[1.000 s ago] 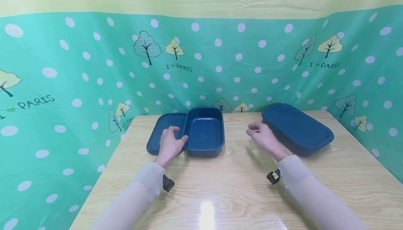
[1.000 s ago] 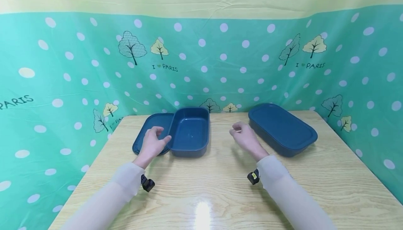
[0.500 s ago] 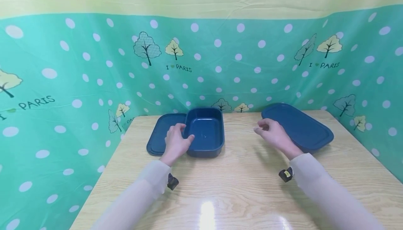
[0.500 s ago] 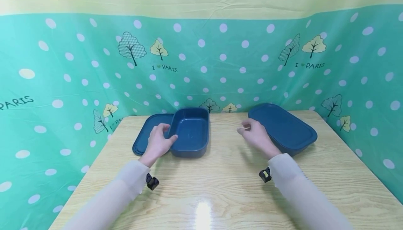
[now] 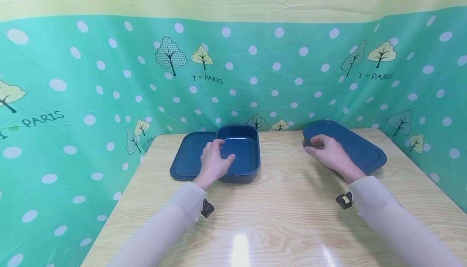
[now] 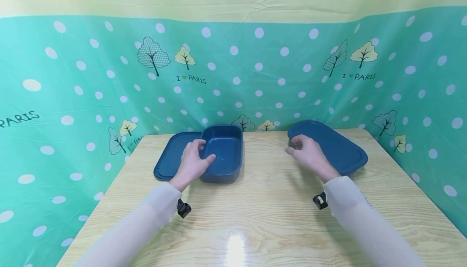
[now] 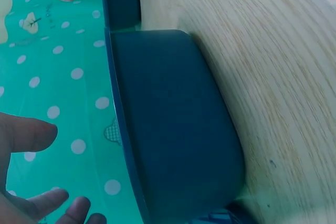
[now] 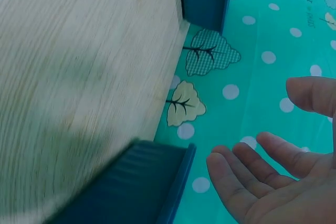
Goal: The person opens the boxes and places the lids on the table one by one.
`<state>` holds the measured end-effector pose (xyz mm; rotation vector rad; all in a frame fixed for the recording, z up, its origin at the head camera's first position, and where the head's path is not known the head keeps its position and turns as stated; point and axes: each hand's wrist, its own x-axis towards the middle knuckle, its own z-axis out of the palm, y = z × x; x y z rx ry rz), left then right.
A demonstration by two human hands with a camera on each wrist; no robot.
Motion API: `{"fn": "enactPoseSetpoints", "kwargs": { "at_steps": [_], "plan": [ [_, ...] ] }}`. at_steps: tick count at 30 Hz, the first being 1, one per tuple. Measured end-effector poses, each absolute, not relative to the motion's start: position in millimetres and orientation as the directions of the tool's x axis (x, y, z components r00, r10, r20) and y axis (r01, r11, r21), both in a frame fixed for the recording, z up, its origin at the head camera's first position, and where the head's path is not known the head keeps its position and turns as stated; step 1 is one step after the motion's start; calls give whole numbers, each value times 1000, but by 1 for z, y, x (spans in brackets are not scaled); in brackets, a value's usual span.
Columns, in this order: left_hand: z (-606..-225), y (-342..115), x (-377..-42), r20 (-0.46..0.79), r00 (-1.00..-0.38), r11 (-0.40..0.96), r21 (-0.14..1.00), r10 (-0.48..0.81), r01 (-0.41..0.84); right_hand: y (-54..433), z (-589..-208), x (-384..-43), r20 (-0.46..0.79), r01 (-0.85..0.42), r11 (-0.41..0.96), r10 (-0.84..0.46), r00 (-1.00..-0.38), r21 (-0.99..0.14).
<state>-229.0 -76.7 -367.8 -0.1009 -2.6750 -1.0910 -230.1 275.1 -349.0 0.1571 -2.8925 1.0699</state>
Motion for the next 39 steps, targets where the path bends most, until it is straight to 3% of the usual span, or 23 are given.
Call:
{"fn": "enactPoseSetpoints", "kwargs": {
  "at_steps": [39],
  "plan": [
    [-367,-10,-225,264,-958,753,606,112,255,324,-348,-227,96,-98,821,-53,-994,-562]
  ]
}}
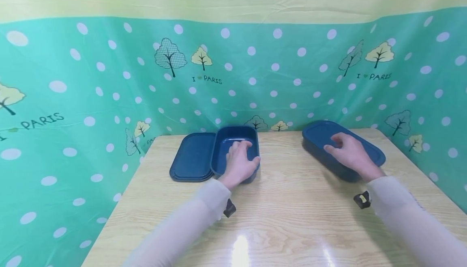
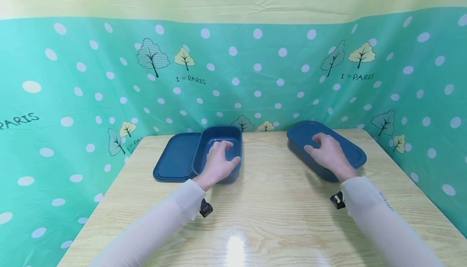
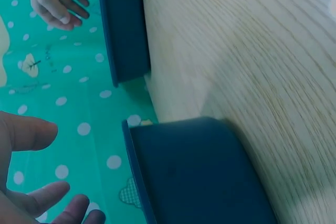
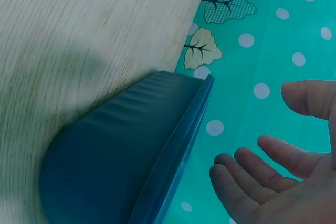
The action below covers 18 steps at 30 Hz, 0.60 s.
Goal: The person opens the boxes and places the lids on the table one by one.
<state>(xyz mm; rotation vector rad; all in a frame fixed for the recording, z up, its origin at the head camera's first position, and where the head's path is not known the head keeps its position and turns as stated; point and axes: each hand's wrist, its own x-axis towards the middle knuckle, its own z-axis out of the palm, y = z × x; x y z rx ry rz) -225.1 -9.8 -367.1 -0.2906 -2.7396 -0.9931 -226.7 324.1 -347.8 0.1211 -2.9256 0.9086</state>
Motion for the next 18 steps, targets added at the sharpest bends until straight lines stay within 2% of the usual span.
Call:
{"fn": "enactPoseSetpoints", "kwargs": {
  "at_steps": [18],
  "plan": [
    [-369,18,-224,286,-940,746,581,187,326,350,-350,-223,86,-54,841,-8,-996,-538]
  ]
}}
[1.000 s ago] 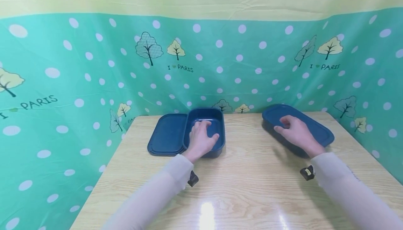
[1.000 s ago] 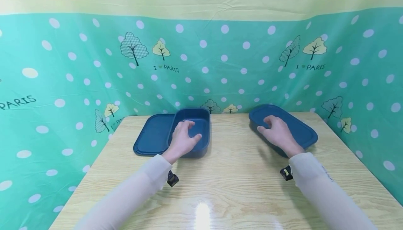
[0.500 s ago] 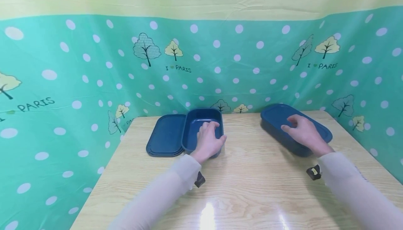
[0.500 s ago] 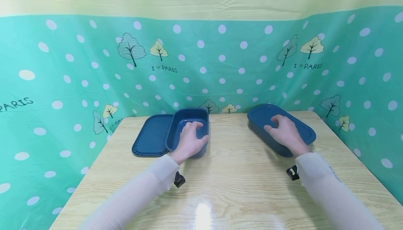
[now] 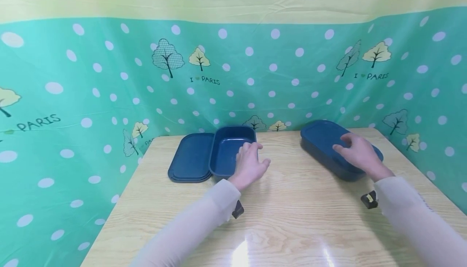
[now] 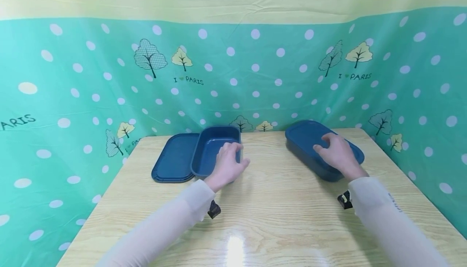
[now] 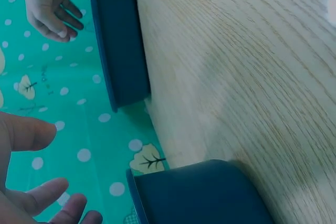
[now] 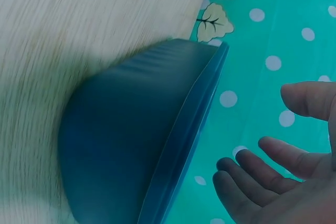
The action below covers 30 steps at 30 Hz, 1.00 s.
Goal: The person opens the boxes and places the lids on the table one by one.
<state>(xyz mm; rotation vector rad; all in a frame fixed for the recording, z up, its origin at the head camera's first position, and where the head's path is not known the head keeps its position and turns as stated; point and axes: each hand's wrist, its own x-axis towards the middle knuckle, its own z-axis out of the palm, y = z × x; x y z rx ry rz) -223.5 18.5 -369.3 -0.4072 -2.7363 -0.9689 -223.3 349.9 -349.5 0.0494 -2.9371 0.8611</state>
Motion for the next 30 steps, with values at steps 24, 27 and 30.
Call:
{"fn": "enactPoseSetpoints", "kwargs": {
  "at_steps": [24,27,30],
  "plan": [
    [-376,47,-223,253,-941,746,578,224,332,384,-355,-232,119,-18,878,44,-992,-479],
    [-377,50,-222,255,-940,746,574,228,337,388,-356,-232,124,-14,878,52,-991,-478],
    [-379,54,-223,255,-939,747,573,230,338,392,-357,-232,129,-9,881,59,-990,-474]
  ]
}}
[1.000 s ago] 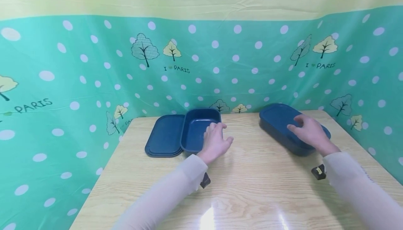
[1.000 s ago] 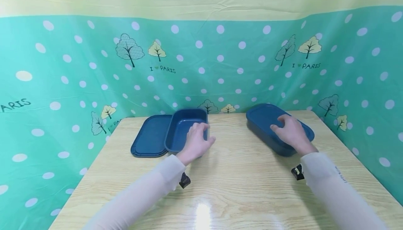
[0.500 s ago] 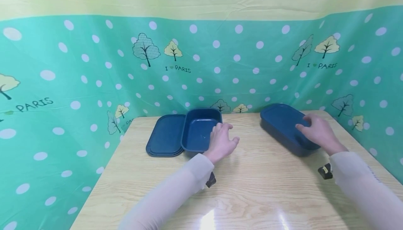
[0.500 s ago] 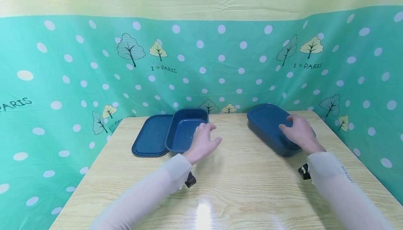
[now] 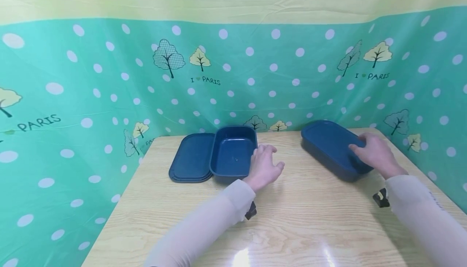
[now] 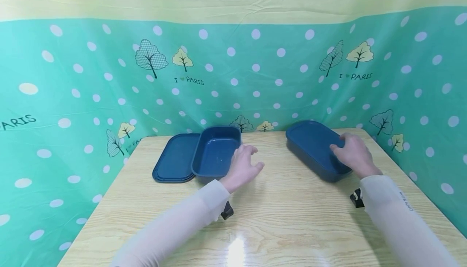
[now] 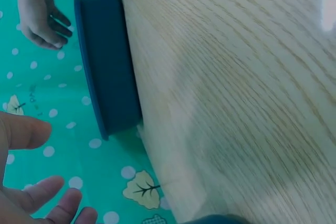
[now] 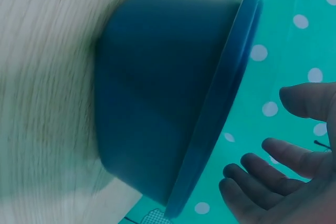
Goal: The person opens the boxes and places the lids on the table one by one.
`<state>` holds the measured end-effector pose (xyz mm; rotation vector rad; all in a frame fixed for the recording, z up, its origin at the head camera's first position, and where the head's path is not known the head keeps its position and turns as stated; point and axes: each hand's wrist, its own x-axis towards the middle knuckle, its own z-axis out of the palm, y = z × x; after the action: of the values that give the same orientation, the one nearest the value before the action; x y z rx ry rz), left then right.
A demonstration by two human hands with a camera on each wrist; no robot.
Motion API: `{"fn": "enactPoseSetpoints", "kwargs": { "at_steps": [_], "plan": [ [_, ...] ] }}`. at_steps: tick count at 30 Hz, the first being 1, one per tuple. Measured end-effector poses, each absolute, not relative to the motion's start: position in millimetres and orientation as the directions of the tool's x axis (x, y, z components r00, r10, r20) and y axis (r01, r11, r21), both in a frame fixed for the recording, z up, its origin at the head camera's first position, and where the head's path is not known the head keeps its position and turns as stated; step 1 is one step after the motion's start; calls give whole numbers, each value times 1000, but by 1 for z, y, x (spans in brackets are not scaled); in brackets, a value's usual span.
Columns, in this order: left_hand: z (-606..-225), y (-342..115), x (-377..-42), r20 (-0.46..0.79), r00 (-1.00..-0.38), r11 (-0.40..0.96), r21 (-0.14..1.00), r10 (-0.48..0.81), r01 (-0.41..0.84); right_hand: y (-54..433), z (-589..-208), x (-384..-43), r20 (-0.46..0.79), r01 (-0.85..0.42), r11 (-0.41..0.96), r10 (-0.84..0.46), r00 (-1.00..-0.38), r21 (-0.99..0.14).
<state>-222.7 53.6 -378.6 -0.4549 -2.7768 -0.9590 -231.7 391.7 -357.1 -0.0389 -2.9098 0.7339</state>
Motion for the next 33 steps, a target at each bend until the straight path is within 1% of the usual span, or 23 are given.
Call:
{"fn": "enactPoseSetpoints", "kwargs": {
  "at_steps": [9,16,23,33],
  "plan": [
    [-384,60,-226,254,-944,731,600,211,325,407,-365,-236,173,-35,892,49,-984,-450],
    [-388,65,-228,225,-953,733,610,203,300,416,-369,-240,180,-20,899,67,-981,-438],
    [-392,73,-229,221,-952,743,596,211,303,421,-372,-244,182,-22,905,61,-981,-425],
    [-398,82,-231,207,-955,771,564,213,295,429,-375,-248,152,-19,914,47,-987,-405]
  ]
}}
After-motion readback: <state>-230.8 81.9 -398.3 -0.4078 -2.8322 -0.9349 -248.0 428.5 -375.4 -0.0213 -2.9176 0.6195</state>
